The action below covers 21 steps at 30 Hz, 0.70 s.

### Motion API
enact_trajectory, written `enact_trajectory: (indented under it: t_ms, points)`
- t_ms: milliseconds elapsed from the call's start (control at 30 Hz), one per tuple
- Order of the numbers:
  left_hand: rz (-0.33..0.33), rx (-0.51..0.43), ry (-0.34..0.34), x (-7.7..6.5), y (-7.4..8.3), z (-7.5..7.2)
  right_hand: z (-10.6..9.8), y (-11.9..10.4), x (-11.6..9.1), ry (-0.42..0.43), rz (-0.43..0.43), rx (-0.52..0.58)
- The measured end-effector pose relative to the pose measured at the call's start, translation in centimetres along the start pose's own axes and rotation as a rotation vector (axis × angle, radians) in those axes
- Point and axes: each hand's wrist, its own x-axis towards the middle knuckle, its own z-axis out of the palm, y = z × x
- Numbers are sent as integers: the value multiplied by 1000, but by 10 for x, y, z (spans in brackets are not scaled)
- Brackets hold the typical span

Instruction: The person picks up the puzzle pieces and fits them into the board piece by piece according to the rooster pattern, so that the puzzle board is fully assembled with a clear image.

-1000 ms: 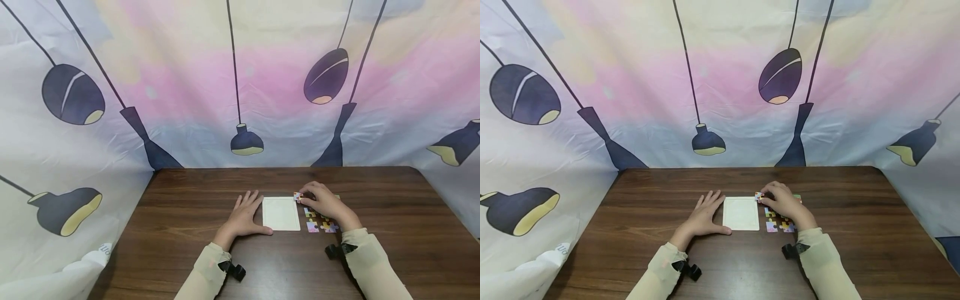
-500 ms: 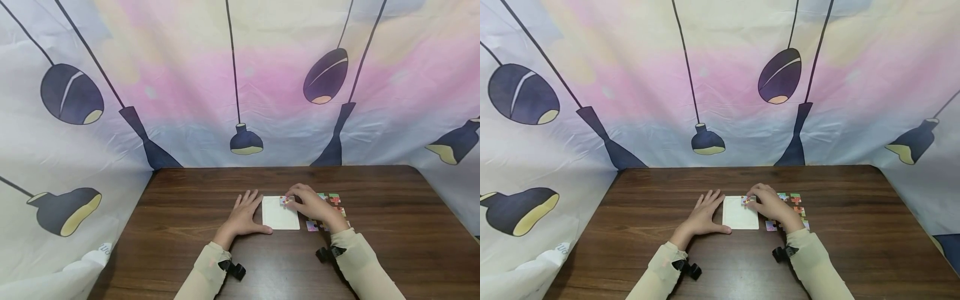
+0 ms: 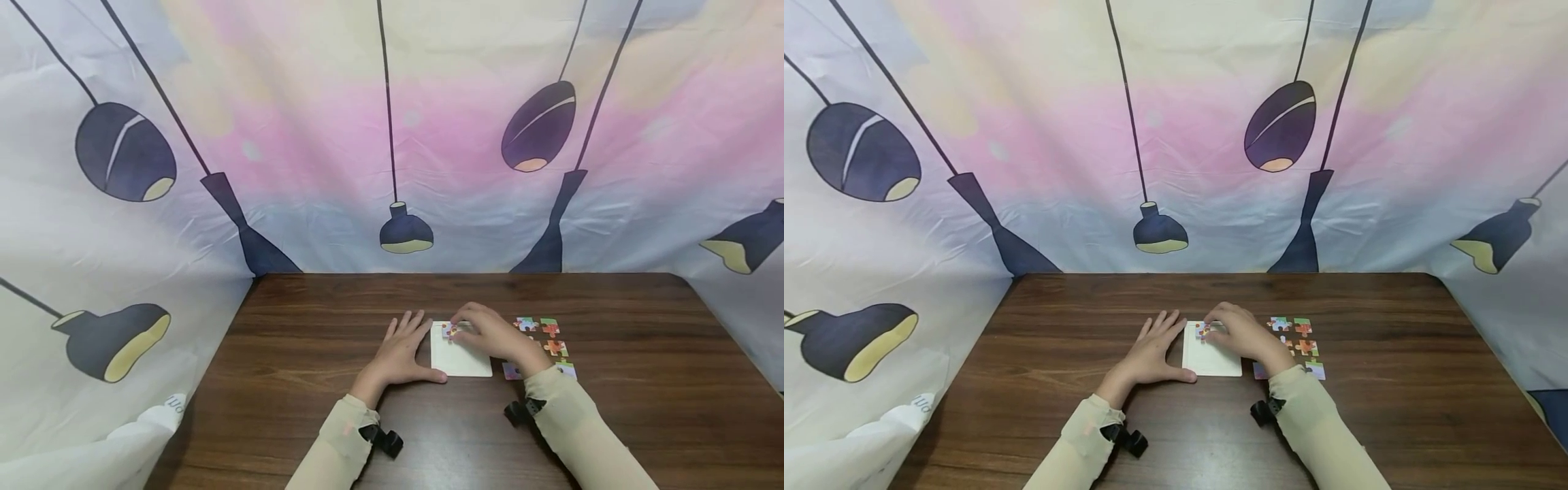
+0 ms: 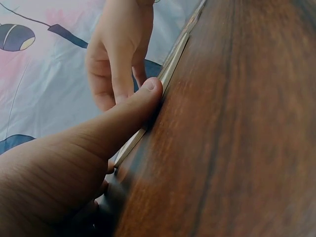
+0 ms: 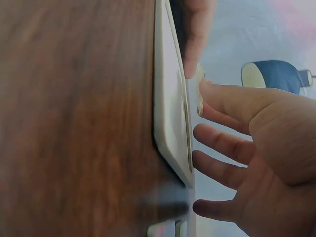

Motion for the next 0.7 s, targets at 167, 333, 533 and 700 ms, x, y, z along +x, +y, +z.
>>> enact_trajectory:
  t_ms: [167,333,533,700]
  points:
    - [-3,-7,-4,0,0,0,2,-4,5,-14,12,-46]
    - [-6,-14,-5,0,1,0,2,-7,5,-14,39,-81]
    - [-9,-16,-10,-1,1,0,4,-11,7,-17,64,-127]
    - [-6,-11,-9,-1,1,0,5,-13,8,-22,68,-144]
